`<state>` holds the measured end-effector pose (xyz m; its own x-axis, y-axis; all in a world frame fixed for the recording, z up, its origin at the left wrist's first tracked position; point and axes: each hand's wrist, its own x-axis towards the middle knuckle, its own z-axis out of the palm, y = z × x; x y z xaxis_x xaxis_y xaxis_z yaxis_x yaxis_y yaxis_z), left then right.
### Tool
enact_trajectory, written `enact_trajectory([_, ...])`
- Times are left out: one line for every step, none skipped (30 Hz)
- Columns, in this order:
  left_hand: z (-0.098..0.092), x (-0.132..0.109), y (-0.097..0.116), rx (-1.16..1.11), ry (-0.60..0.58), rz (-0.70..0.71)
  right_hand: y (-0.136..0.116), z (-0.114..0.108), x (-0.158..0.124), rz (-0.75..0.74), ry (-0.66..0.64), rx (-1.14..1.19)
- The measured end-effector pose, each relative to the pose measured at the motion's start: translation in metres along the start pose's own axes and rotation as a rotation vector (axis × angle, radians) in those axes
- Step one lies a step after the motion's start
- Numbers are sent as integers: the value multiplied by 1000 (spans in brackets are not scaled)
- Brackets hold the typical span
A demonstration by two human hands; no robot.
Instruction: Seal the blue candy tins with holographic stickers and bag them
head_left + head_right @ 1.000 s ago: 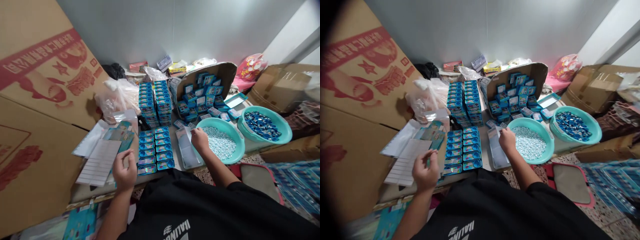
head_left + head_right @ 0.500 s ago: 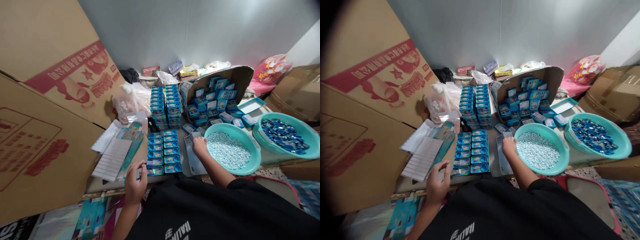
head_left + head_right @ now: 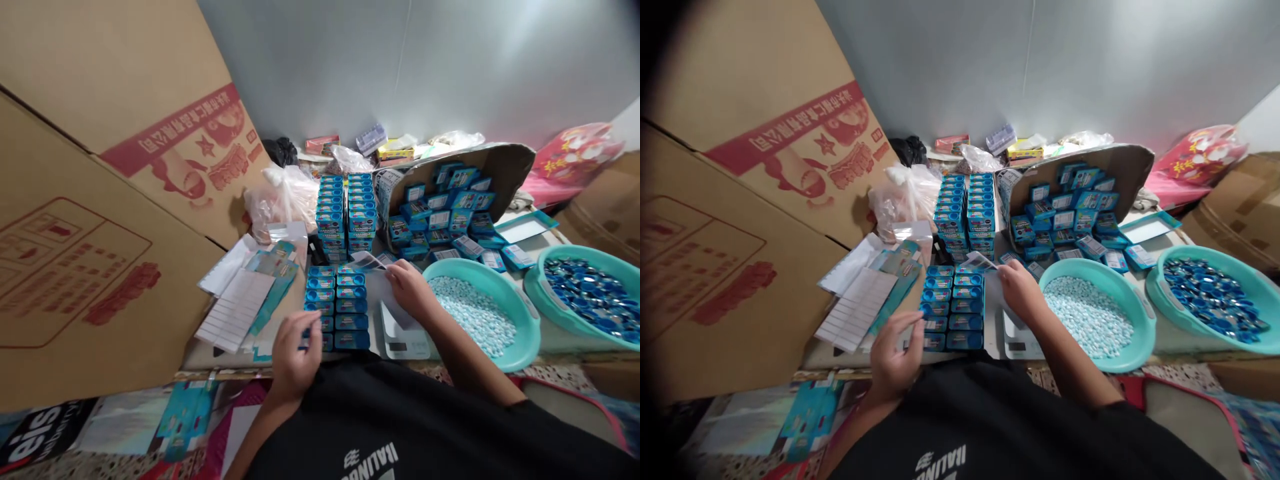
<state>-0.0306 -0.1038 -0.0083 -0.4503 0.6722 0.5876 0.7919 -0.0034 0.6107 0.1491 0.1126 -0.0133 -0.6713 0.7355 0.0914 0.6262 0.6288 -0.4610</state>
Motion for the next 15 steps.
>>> enact_trajectory([2, 10, 11, 42, -53, 105, -14, -10, 0, -100, -6, 71])
enact_trajectory([3, 21, 20, 100, -99, 184, -28, -18, 0, -201, -48, 126])
enact_trajectory([4, 30, 27, 166, -141, 229, -42, -25, -1, -301, -112, 157])
enact_trajectory([3, 39, 31, 221, -191, 257, -55, -30, -1, -395, -173, 173])
enact_trajectory([2, 45, 32, 261, -241, 277, -67, -33, 0, -469, -218, 176])
enact_trajectory([0, 50, 31, 280, -286, 295, -77, -35, 0, -517, -242, 170])
enact_trajectory([-2, 52, 27, 278, -316, 310, -85, -35, 1, -535, -250, 163])
enact_trajectory([-5, 53, 22, 264, -325, 317, -91, -35, 2, -525, -245, 159])
enact_trajectory([-7, 52, 16, 246, -314, 309, -96, -34, 3, -497, -237, 160])
enact_trajectory([-10, 50, 9, 227, -293, 295, -99, -33, 3, -464, -231, 164])
enact_trajectory([-12, 47, 3, 213, -269, 282, -101, -31, 4, -437, -225, 174])
enact_trajectory([-14, 43, -3, 208, -248, 279, -103, -30, 4, -419, -220, 187])
enact_trajectory([-15, 40, -7, 219, -229, 292, -104, -28, 5, -411, -217, 196])
enact_trajectory([-15, 37, -10, 247, -209, 323, -104, -27, 5, -412, -216, 205])
enact_trajectory([-15, 34, -12, 286, -183, 367, -105, -26, 5, -413, -213, 214])
